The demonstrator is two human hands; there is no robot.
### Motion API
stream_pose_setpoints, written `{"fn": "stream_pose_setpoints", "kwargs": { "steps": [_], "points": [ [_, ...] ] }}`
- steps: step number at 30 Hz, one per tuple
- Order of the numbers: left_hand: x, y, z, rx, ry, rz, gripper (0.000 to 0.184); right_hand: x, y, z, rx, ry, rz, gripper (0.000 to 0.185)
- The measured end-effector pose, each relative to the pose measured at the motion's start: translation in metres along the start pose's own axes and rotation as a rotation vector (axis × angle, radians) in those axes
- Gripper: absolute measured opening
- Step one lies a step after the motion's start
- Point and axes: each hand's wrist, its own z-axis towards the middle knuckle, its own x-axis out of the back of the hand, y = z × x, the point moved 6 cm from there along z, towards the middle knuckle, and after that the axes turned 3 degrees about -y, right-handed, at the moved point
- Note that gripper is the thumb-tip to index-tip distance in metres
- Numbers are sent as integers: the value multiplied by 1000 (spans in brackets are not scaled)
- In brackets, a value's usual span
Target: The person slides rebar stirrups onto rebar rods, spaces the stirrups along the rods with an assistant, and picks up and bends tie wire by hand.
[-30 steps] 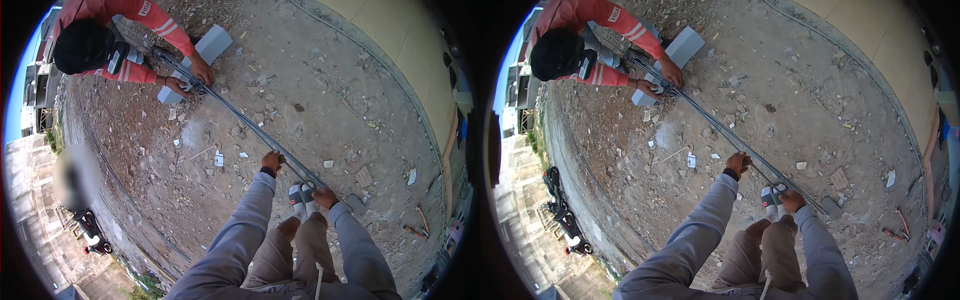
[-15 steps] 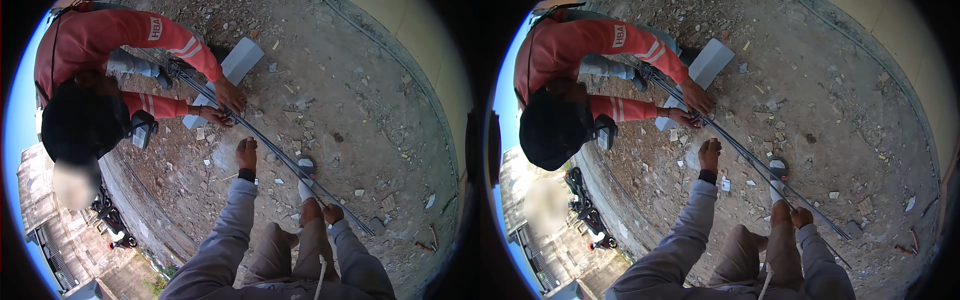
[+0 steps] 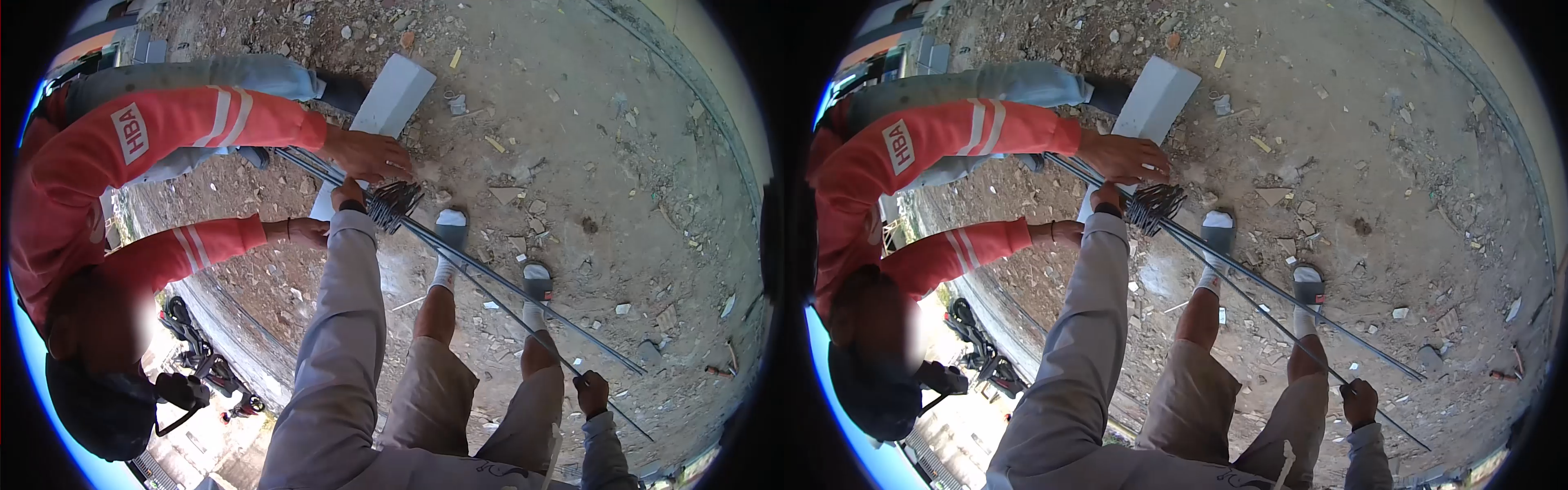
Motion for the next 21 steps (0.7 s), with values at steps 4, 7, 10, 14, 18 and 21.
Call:
{"fn": "stream_pose_setpoints", "kwargs": {
  "steps": [4, 7, 10, 14, 18, 21],
  "points": [
    [24, -11, 22, 149, 214, 414, 42, -2, -13, -21, -114, 16, 3, 21],
    [14, 2, 5, 236, 40, 136, 30, -5, -11, -32, -81, 12, -75, 17],
    [13, -12, 27, 245, -9, -363, 29, -4, -10, -31, -157, 11, -157, 13],
    [21, 5, -7, 219, -243, -522, 22, -7, 6, -3, -333, -74, -332, 22],
    [27, 21, -32, 233, -229, -560, 17, 15, -133, 80, -92, 129, -405, 25],
    [21, 18, -32, 228, -289, -519, 20, 11, -332, 145, 369, 284, -16, 28]
  ]
}}
